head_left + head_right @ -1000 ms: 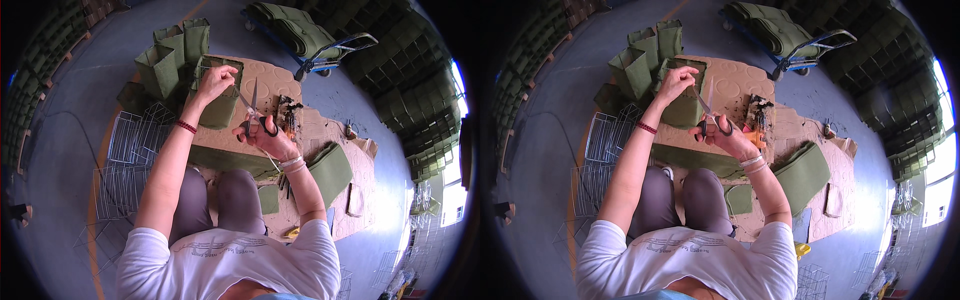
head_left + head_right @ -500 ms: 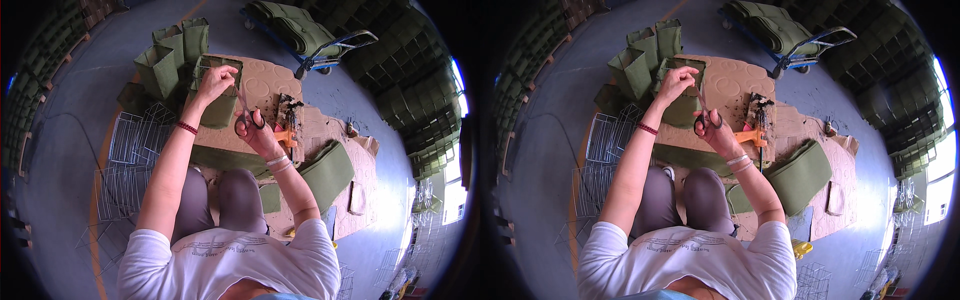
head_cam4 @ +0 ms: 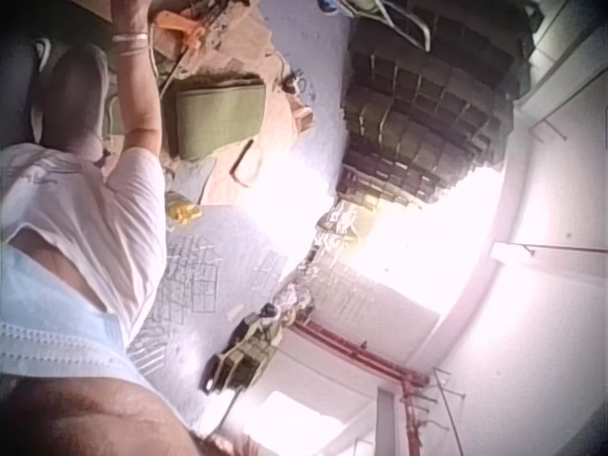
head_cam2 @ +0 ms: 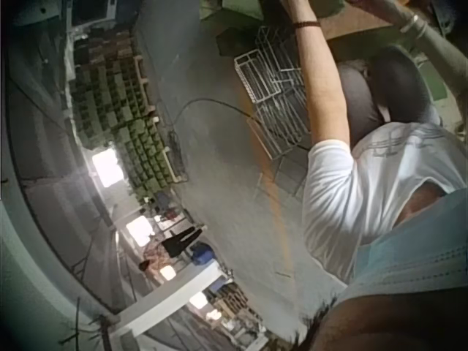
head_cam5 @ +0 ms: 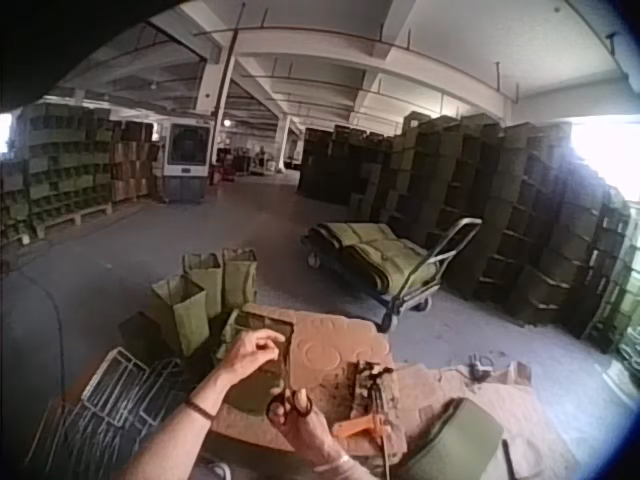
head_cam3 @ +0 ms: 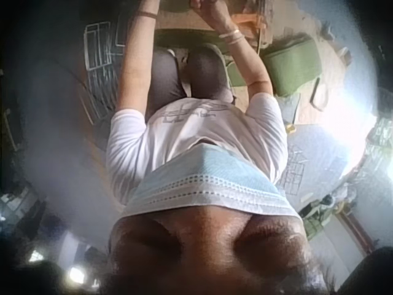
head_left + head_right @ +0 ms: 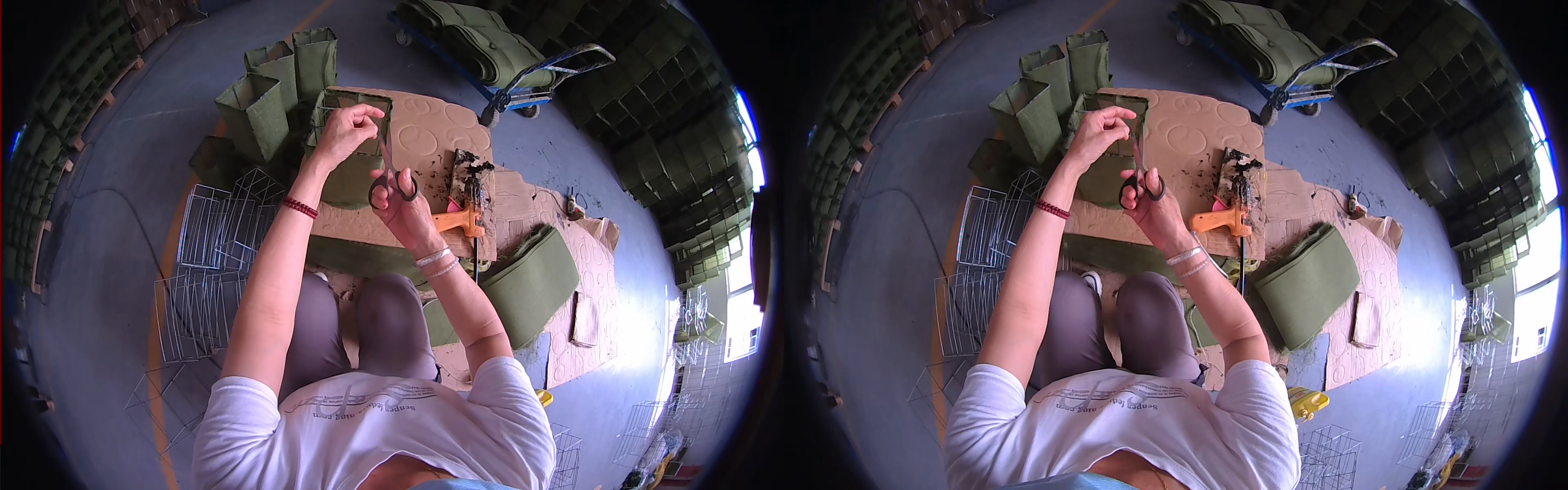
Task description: Assembling and gluing green foam or fabric pieces onto wire frames in a manufacturing environment.
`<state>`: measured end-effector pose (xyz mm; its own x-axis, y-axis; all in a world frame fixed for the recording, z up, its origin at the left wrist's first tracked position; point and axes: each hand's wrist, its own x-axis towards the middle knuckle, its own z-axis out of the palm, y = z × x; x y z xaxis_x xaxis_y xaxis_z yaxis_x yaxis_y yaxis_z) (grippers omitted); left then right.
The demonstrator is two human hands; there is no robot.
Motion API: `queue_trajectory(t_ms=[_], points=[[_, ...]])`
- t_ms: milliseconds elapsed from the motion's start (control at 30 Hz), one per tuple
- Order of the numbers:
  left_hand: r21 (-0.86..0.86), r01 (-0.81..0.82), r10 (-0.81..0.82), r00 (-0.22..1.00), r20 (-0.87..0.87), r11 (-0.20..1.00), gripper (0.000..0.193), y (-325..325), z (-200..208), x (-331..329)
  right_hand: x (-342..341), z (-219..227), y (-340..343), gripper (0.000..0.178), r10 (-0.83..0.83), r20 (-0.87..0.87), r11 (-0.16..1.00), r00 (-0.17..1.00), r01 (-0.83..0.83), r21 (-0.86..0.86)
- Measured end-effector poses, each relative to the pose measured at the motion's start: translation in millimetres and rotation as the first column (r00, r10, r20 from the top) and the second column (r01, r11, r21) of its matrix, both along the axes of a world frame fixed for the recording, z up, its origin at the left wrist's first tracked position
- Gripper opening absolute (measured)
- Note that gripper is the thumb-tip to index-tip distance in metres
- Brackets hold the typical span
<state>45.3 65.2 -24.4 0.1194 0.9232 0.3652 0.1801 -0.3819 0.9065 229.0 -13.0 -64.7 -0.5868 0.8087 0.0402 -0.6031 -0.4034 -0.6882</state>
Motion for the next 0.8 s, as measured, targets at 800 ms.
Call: queue_trajectory(t_ms=[800], points=[[-0.07, -0.71, 0.616, 0.553, 0.561, 0.701, 0.022, -14.9, -5.9, -111.9, 1.6, 1.8, -0.4, 0.055, 0.024, 0.022, 1.0, 0.999, -0.024, 0.015]])
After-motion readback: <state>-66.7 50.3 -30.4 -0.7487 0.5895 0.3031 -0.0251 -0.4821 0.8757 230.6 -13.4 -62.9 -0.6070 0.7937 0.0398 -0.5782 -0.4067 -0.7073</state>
